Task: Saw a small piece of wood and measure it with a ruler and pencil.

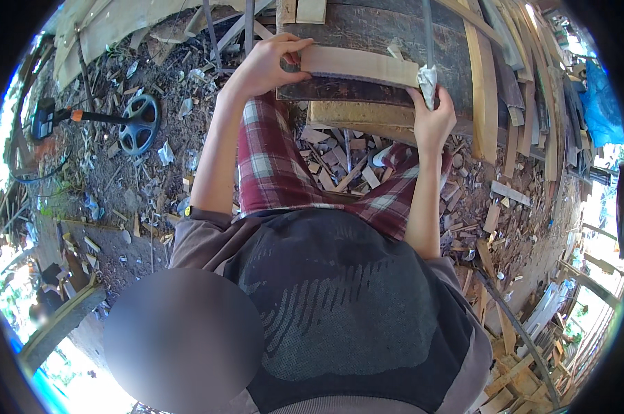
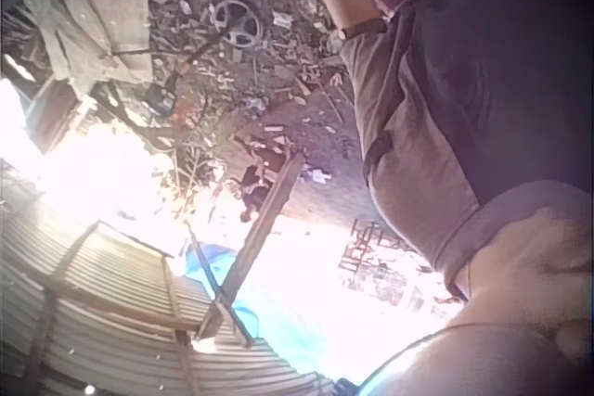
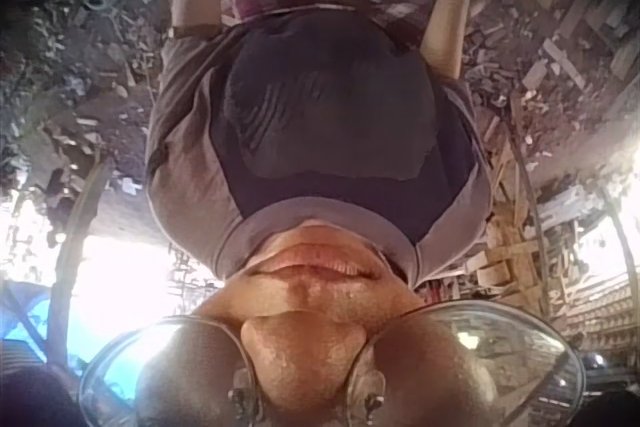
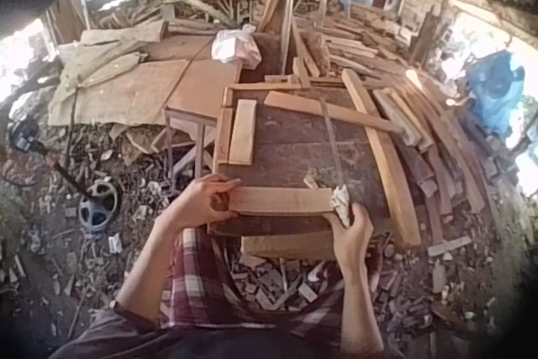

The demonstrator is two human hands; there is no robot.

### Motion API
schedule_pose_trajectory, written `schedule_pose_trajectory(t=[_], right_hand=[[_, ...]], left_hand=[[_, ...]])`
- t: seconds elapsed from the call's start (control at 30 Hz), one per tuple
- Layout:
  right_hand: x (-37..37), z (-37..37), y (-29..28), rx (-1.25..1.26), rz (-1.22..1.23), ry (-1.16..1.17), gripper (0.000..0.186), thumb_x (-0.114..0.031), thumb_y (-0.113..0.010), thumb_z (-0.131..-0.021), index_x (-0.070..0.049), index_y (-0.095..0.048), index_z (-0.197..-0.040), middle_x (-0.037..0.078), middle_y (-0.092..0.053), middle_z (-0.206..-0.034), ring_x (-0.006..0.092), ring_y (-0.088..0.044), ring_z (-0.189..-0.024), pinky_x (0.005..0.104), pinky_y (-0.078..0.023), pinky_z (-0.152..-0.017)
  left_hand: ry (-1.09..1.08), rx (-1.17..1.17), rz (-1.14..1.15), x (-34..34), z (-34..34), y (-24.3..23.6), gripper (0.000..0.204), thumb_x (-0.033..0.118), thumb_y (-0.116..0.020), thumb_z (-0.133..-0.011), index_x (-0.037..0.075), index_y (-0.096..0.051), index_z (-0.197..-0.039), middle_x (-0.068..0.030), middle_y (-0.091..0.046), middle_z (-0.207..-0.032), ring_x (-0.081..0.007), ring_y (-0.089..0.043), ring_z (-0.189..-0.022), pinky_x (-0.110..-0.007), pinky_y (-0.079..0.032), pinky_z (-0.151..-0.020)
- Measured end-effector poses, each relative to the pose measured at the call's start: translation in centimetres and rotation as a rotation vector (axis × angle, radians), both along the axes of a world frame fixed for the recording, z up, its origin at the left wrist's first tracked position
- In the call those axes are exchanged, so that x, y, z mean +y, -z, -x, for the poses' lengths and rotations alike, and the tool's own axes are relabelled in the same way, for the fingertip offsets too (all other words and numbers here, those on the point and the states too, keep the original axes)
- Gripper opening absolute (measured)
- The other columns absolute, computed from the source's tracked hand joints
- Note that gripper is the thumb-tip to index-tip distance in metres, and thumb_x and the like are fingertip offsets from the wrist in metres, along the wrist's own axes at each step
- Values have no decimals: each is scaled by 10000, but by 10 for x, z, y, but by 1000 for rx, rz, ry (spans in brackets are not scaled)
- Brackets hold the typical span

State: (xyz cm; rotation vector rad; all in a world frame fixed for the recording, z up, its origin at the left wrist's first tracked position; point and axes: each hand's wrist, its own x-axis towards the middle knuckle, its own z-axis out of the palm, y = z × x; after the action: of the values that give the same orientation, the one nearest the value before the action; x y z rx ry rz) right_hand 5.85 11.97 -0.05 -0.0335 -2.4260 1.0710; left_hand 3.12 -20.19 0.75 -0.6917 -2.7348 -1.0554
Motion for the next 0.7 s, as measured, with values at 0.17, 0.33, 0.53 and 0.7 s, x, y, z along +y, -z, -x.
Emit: schedule_pose_trajectory(t=[0.17,0.33,0.53,0.7], right_hand=[[-2,11,2,26,-20,27,371,-206,-800,-777,18,-654,-1035,167,-679,-950,332,-649,-891,396,-487,-794],[1,3,-1,-38,79,11,363,-231,-788,-803,15,-659,-1036,155,-684,-927,287,-651,-837,362,-488,-782],[13,0,-2,-3,94,15,358,-247,-782,-822,18,-662,-1032,134,-690,-877,214,-646,-766,323,-489,-727],[27,-7,4,-12,144,54,360,-244,-774,-831,34,-658,-1029,126,-691,-862,199,-640,-741,309,-489,-711]], left_hand=[[28,-41,-104,-10,3,-2,785,240,-827,-726,201,-484,-1431,-96,-627,-1174,-231,-639,-958,-364,-527,-924],[-16,10,1,-16,-3,0,825,303,-846,-701,244,-478,-1437,-108,-631,-1172,-256,-622,-1015,-387,-503,-949],[-77,24,14,-9,-3,-4,798,414,-852,-676,245,-540,-1390,-102,-646,-1166,-266,-597,-1060,-404,-474,-981],[-110,102,172,1,-1,-16,772,393,-848,-682,201,-560,-1372,-18,-662,-1218,-235,-557,-1115,-405,-413,-1060]])
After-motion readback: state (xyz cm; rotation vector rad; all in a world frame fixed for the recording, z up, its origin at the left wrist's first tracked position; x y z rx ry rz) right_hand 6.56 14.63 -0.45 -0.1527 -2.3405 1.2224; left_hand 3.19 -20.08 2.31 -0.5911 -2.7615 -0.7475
